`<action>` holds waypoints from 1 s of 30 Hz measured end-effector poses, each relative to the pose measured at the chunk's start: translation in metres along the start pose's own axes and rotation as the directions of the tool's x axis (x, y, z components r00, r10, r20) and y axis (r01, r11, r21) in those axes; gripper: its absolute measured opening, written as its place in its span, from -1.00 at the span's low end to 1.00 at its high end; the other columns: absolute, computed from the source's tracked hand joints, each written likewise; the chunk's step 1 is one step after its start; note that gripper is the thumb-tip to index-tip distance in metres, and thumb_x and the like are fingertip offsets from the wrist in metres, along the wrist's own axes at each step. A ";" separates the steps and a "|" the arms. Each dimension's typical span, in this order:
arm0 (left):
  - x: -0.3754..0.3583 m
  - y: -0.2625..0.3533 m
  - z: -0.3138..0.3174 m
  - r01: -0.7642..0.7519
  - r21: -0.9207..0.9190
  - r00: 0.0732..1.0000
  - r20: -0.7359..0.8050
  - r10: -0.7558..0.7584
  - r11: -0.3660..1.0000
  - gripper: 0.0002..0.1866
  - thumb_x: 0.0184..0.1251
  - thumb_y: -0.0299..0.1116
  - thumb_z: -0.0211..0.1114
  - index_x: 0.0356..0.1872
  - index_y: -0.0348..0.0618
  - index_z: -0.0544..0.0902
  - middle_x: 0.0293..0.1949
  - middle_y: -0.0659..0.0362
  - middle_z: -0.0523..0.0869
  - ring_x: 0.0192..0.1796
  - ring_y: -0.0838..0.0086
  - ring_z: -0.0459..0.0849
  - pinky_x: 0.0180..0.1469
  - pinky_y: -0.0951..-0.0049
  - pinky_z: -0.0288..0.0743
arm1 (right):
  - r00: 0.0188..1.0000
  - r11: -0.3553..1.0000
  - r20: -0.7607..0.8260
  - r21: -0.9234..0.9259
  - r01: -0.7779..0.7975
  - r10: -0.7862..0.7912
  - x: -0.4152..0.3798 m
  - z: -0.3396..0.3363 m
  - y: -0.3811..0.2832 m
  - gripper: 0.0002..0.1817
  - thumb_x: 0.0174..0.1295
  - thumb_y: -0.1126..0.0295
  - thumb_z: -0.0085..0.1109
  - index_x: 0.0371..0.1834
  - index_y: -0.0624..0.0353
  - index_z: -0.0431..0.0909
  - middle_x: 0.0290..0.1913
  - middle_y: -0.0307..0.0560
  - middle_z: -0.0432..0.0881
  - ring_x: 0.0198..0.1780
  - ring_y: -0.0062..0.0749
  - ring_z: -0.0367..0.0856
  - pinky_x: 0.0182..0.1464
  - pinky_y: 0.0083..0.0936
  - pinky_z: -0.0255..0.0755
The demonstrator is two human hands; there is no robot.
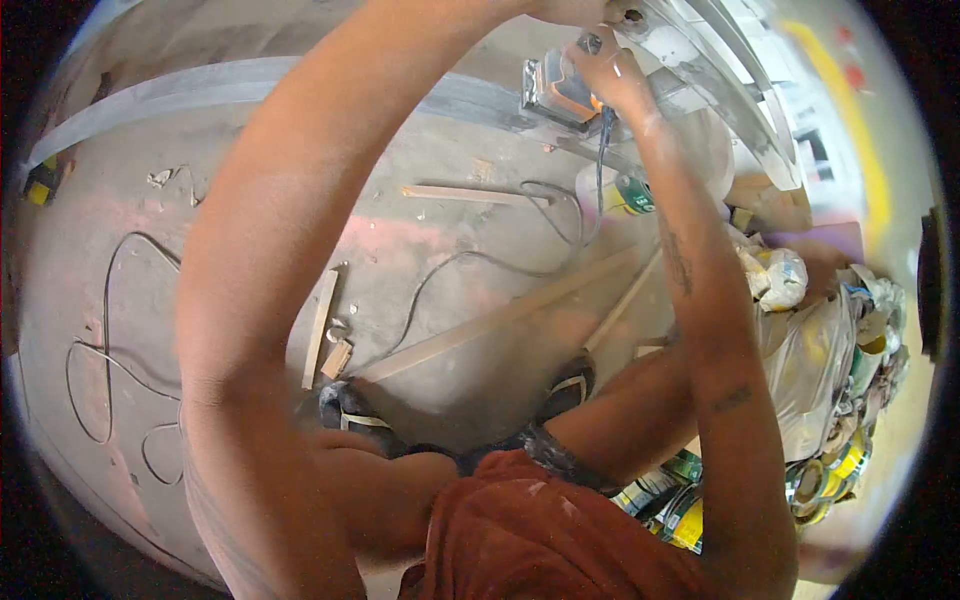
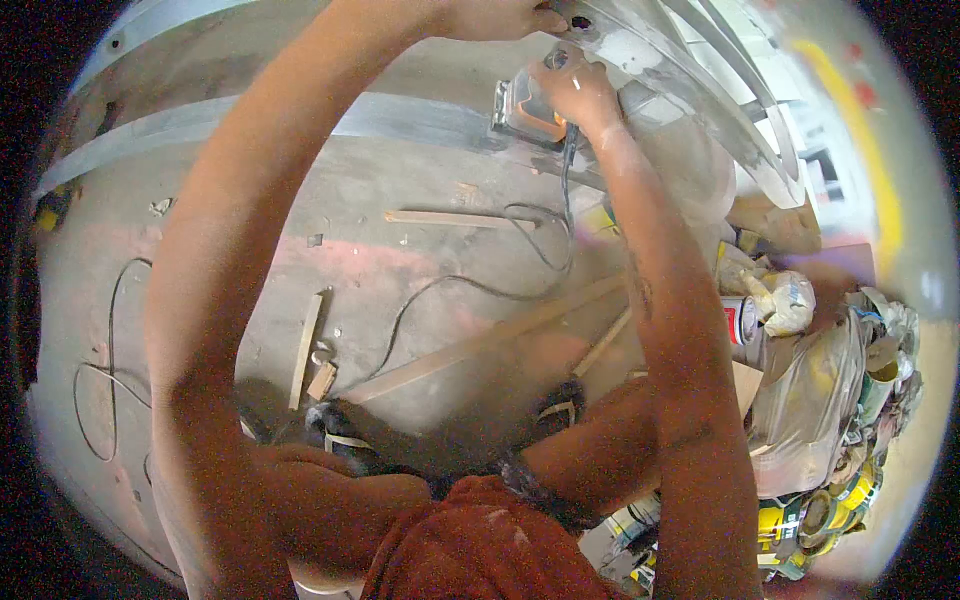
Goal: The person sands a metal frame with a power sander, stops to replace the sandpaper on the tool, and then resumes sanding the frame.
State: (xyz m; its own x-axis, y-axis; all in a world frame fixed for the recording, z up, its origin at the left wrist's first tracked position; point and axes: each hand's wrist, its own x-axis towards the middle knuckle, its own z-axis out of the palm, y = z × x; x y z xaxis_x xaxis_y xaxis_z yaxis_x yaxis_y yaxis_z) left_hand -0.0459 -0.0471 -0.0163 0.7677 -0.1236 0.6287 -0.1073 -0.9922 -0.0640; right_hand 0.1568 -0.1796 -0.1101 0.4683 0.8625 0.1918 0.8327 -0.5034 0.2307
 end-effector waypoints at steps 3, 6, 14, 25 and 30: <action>0.000 0.000 0.004 -0.001 -0.013 1.000 -0.028 0.001 1.000 -0.61 0.28 -0.16 0.34 0.01 -0.21 0.63 0.09 -0.14 0.69 0.19 0.00 0.67 0.23 0.06 0.53 | 0.997 0.999 -0.076 0.051 0.018 -0.014 -0.010 0.004 0.001 -0.73 0.46 0.13 0.06 0.12 -0.17 0.63 0.23 0.15 0.59 0.18 0.20 0.65 0.06 -0.01 0.63; 0.000 0.001 0.002 0.005 0.008 1.000 0.000 -0.005 1.000 -0.60 0.29 -0.16 0.32 0.03 -0.21 0.63 0.09 -0.14 0.69 0.20 0.02 0.67 0.24 0.07 0.53 | 0.978 0.975 -0.137 -0.181 0.130 -0.156 -0.002 0.018 0.009 -0.71 0.47 0.10 0.06 0.18 -0.30 0.63 0.29 0.11 0.55 0.20 0.28 0.62 0.09 -0.02 0.64; 0.000 -0.001 0.002 0.016 -0.002 1.000 0.009 -0.016 1.000 -0.63 0.32 -0.22 0.26 0.05 -0.22 0.62 0.12 -0.14 0.69 0.24 0.06 0.65 0.25 0.09 0.52 | 0.967 0.956 -0.117 -0.215 0.197 -0.225 -0.005 0.022 0.018 -0.73 0.42 0.15 0.11 0.13 -0.32 0.66 0.31 0.14 0.51 0.06 0.40 0.67 -0.06 0.00 0.69; 0.002 -0.002 0.007 0.013 -0.009 0.999 -0.039 -0.014 1.000 -0.61 0.29 -0.23 0.28 0.05 -0.24 0.62 0.11 -0.13 0.69 0.22 0.03 0.67 0.24 0.07 0.54 | 0.985 0.989 -0.131 -0.117 0.093 -0.109 -0.001 0.023 0.010 -0.61 0.40 0.02 0.16 0.23 -0.19 0.59 0.34 0.16 0.48 0.14 0.36 0.61 0.19 0.07 0.54; 0.002 -0.003 0.005 -0.013 -0.038 0.999 -0.042 0.012 0.999 -0.63 0.30 -0.25 0.27 0.04 -0.26 0.62 0.10 -0.13 0.69 0.21 0.01 0.67 0.24 0.08 0.54 | 0.985 0.998 -0.161 0.001 0.057 -0.056 -0.015 0.016 0.007 -0.53 0.39 -0.06 0.16 0.21 -0.06 0.62 0.27 0.21 0.55 0.06 0.34 0.64 0.16 0.08 0.57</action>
State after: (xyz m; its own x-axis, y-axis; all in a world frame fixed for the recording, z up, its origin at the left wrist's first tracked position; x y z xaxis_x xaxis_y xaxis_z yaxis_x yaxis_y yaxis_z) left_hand -0.0412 -0.0445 -0.0187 0.7390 -0.1344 0.6601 -0.1417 -0.9890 -0.0427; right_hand 0.1599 -0.1956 -0.1265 0.3671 0.8698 0.3295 0.8585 -0.4532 0.2399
